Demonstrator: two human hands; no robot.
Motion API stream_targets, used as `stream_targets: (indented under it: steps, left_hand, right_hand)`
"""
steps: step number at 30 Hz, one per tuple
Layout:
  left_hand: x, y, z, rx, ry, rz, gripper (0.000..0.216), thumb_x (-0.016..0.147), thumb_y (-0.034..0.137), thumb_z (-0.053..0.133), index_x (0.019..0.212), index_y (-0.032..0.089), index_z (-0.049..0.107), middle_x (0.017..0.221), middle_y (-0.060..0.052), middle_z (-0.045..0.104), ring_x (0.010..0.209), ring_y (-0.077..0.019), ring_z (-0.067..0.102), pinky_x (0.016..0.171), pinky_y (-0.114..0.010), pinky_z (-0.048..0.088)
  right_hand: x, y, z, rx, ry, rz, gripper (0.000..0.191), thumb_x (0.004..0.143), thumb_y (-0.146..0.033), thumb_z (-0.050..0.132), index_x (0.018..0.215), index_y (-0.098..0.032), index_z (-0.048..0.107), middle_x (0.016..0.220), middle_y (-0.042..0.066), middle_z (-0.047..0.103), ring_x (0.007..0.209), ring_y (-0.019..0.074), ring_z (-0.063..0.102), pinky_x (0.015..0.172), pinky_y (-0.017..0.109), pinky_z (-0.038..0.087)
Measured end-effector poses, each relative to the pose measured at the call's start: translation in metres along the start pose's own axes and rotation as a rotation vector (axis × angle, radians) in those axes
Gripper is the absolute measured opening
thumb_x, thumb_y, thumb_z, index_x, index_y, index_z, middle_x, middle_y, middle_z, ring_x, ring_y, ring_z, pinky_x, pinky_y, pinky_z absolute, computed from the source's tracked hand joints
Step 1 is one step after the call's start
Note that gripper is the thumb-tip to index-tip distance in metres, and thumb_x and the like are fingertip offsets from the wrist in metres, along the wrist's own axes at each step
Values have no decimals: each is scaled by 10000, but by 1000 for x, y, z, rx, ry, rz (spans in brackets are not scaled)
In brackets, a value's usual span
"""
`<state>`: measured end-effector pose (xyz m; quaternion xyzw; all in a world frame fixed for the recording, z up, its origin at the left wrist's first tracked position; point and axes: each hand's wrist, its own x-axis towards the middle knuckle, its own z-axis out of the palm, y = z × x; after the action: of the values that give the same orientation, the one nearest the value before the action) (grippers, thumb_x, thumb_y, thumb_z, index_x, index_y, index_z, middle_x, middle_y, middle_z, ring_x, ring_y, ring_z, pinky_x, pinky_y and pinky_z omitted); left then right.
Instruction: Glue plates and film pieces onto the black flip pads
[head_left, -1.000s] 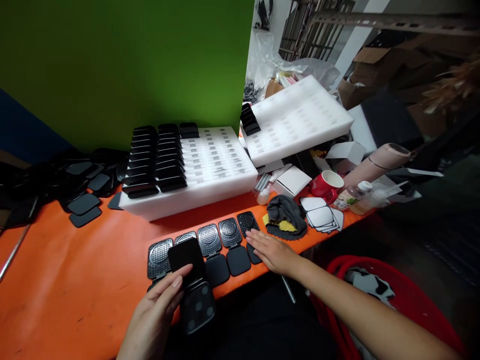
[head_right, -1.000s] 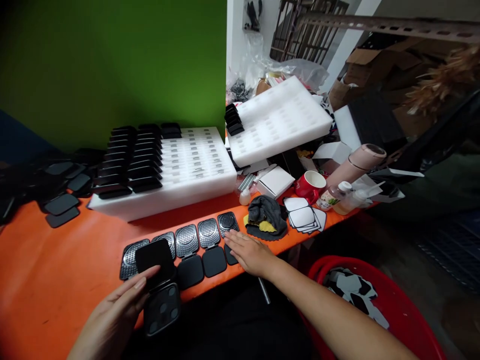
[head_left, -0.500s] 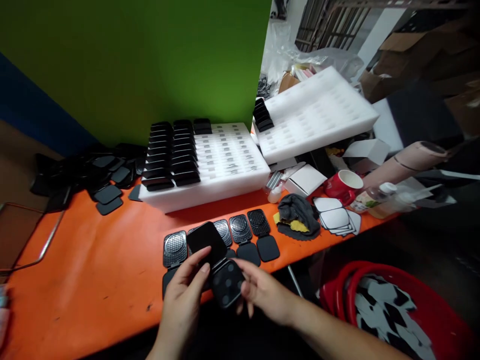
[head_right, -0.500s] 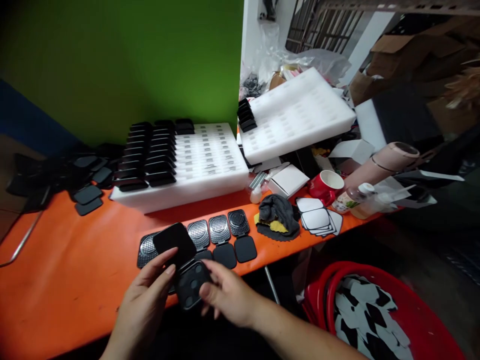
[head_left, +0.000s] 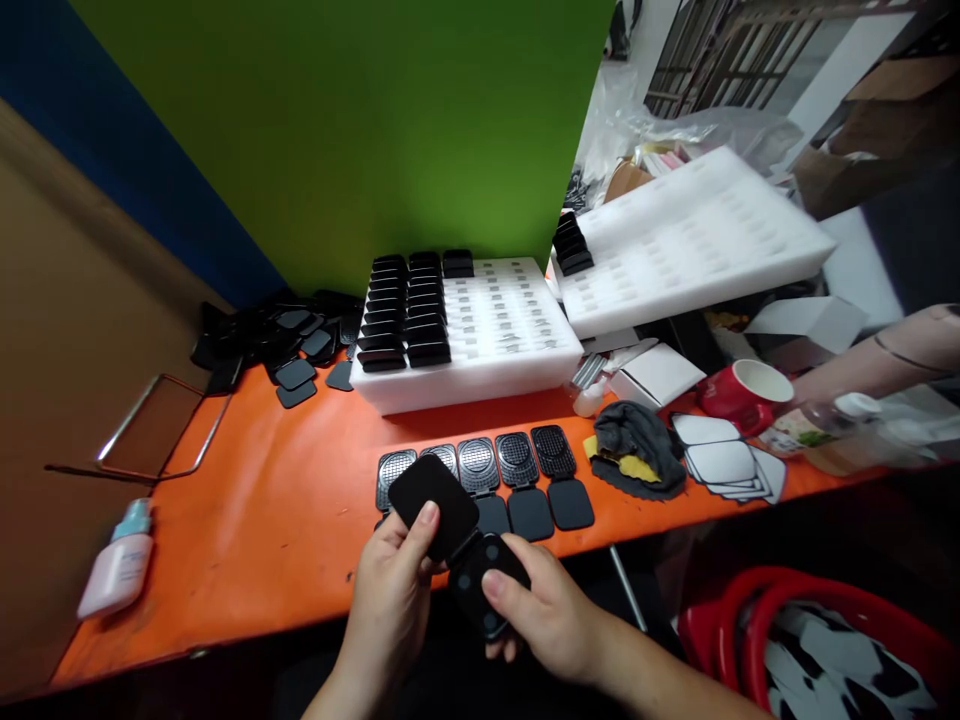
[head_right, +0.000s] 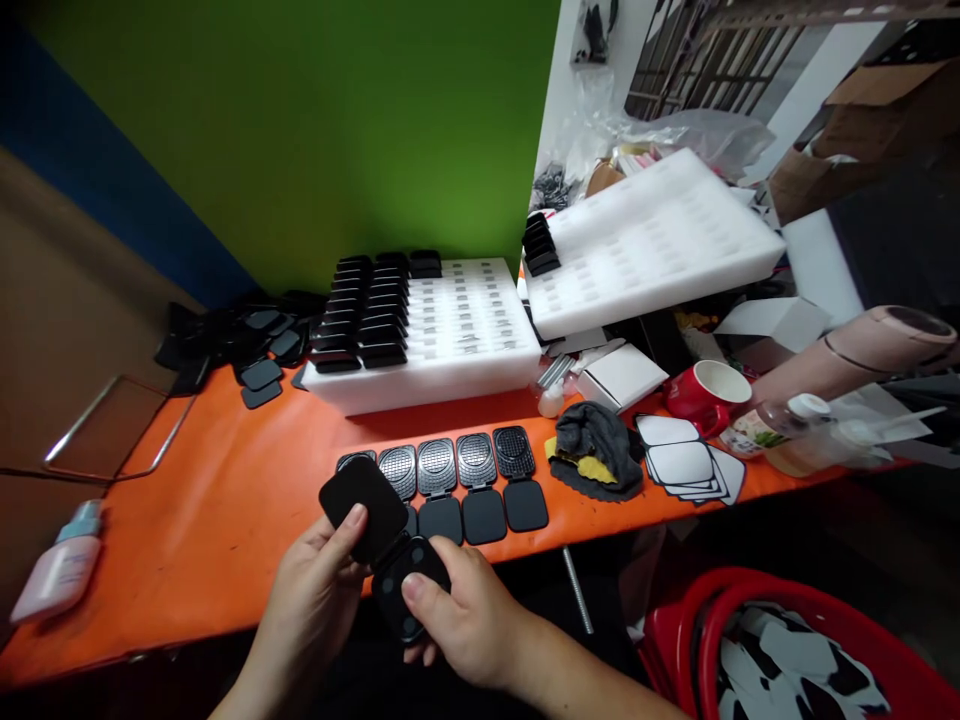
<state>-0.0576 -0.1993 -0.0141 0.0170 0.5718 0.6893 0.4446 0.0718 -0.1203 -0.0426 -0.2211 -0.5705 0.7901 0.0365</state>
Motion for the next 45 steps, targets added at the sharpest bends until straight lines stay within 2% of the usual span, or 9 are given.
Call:
stream_targets:
  steps: [10,15,19,22,24,30,35,40,45]
  left_hand:
    - [-9,4,5,-102,-125,-47,359,736,404,611,989,149,611,806,-80,688,659,-220,641,583,-305,482]
    - [-25,-12,-3,-94,-262,14,481,753,567,479,1082,227,564,892,-67,641,620,-196,601,545,-316,468]
    - [-8,3,-46,224,160,241,419,742,475,542,1079,227,521,703,11,540,550,-128,524,539,-254,428]
    - [20,20,-91,869,507,365,645,648,518,610,1192,206,456,873,-37,576,785,-217,569,667,-308,440]
    - [35,23,-114,1274,550,349,655,691,559,534,1218,180,446,978,-99,563,914,-286,546,721,-362,432]
    - [53,-1,-126,1616,539,330,528,826,508,344,1206,163,467,880,-97,569,860,-274,566,690,-354,442]
    - [58,-11,-125,1705,570,492,494,858,462,317,1219,166,479,907,-115,579,873,-280,564,735,-390,447]
    - [69,-9,-138,1708,369,624,449,867,395,346,1257,201,450,1303,-80,454,1175,-236,426,972,-367,352]
    - [74,-10,-146,1713,216,608,461,877,380,323,1317,248,366,1414,-30,322,1287,-241,284,1044,-438,247]
  right_hand:
    - [4,2,1,126,-27,-23,379,808,-494,507,924,-134,480,571,1,568,458,100,555,406,168,414]
    - [18,28,17,455,-268,133,600,730,-654,461,997,-116,444,518,19,577,360,116,519,325,175,371]
    - [21,44,32,215,-203,177,485,716,-606,529,803,-131,483,577,35,592,444,100,533,432,193,412]
    - [20,42,30,11,-68,76,339,797,-472,519,790,-133,520,650,31,598,572,103,554,568,219,436]
    - [19,36,24,-64,-60,44,280,836,-411,483,808,-137,533,683,33,605,612,115,560,601,232,436]
    - [19,26,12,-238,-14,-20,193,865,-312,445,868,-159,562,736,30,624,685,135,582,635,231,437]
    - [17,35,14,-324,-4,-21,173,863,-281,440,847,-166,568,747,25,635,695,136,586,628,216,424]
    - [17,32,12,-403,-11,-40,152,857,-258,449,856,-177,578,768,17,642,724,135,593,650,210,417]
    - [18,29,12,-431,-8,-34,163,860,-262,444,837,-174,579,765,19,641,730,136,597,652,204,417]
